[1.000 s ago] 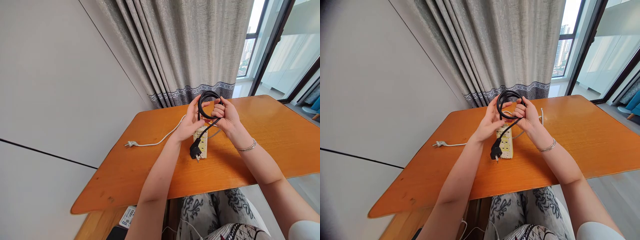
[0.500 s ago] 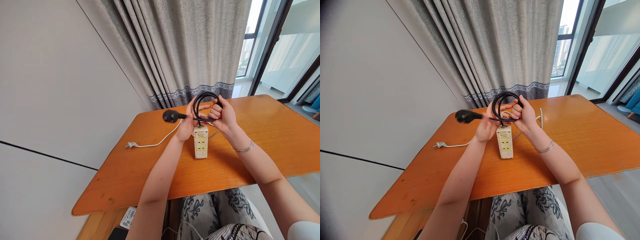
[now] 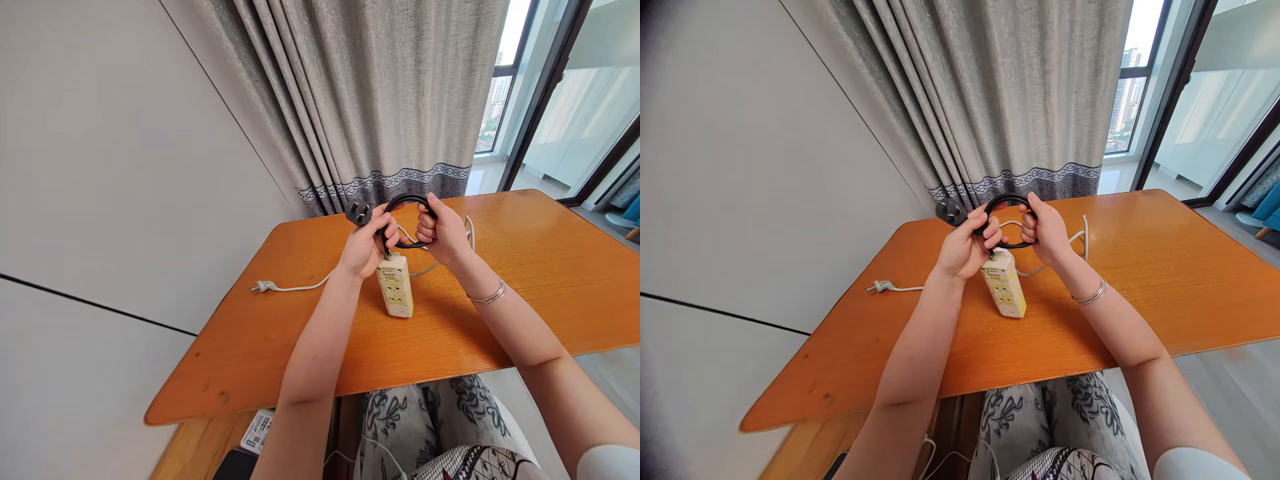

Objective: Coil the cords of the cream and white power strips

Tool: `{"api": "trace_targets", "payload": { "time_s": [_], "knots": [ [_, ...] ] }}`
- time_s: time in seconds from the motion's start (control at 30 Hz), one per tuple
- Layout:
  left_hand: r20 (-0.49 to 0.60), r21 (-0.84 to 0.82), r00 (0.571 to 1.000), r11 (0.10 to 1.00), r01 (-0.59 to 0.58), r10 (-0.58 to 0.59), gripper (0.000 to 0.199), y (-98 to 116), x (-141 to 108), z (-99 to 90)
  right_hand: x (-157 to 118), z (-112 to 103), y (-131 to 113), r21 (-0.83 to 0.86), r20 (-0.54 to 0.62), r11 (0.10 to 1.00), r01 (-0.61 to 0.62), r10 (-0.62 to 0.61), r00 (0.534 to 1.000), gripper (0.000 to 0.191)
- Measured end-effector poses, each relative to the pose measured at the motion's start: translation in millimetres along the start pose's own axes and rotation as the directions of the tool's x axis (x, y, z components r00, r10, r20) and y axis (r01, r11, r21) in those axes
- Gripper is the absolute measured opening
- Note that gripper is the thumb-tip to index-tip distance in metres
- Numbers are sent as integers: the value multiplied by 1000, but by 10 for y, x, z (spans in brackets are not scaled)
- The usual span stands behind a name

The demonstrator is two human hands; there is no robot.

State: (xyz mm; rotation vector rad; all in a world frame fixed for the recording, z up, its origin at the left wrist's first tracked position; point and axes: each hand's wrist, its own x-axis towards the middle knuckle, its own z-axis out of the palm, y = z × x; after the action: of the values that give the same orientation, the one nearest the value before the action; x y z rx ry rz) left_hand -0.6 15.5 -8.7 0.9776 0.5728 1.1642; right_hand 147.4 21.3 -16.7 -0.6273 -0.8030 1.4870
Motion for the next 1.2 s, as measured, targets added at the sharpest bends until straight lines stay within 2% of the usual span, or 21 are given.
{"api": "trace_targets", "payload": {
  "time_s": [0.23, 0.43, 0.6, 0.7, 0.73, 0.8, 0.87, 0.9, 0.93, 1.0, 1.07, 1.13, 1.2],
  "knots": [
    [72, 30, 992, 994, 106, -108, 24, 50, -37, -12, -5, -33, -32, 14, 66, 994, -107, 106, 992, 39],
    [-11, 5, 1000, 1000, 24, -24, 32, 3, -24, 48, 20, -30, 16, -30, 54, 999, -23, 25, 998, 39],
    [-96, -32, 994, 998, -47, 44, 35, -16, -10, 81, 70, -34, 79, -94, 61, 995, 18, -12, 998, 50],
    [-164, -82, 983, 991, -102, 87, 37, 17, 4, 68, 93, -93, 168, -181, 186, 983, 22, 12, 983, 55],
    [-179, -98, 978, 987, -130, 111, 36, 34, 7, 58, 98, -121, 211, -223, 264, 974, 33, 28, 964, 56],
    [-208, -125, 963, 971, -201, 173, 35, 74, 7, 34, 107, -180, 314, -355, 446, 932, 73, 101, 889, 58],
    [-239, -140, 942, 951, -274, 236, 34, 120, -2, 9, 115, -231, 418, -530, 567, 836, 141, 226, 792, 66],
    [-255, -142, 929, 941, -309, 267, 34, 145, -9, -3, 118, -249, 461, -613, 589, 770, 179, 294, 752, 69],
    [-270, -140, 918, 931, -338, 292, 33, 170, -16, -15, 118, -260, 492, -682, 591, 700, 212, 357, 723, 70],
    [-296, -125, 898, 919, -373, 324, 33, 222, -25, -42, 109, -259, 507, -784, 556, 560, 266, 444, 703, 65],
    [-331, -85, 879, 917, -390, 344, 33, 269, -21, -78, 79, -229, 451, -855, 498, 410, 317, 481, 722, 58],
    [-374, -19, 848, 911, -412, 376, 34, 302, 3, -127, 24, -180, 340, -904, 426, 227, 361, 458, 780, 52],
    [-406, 54, 806, 892, -450, 431, 36, 315, 45, -194, -49, -129, 204, -917, 377, 26, 397, 371, 848, 45]
  ]
}}
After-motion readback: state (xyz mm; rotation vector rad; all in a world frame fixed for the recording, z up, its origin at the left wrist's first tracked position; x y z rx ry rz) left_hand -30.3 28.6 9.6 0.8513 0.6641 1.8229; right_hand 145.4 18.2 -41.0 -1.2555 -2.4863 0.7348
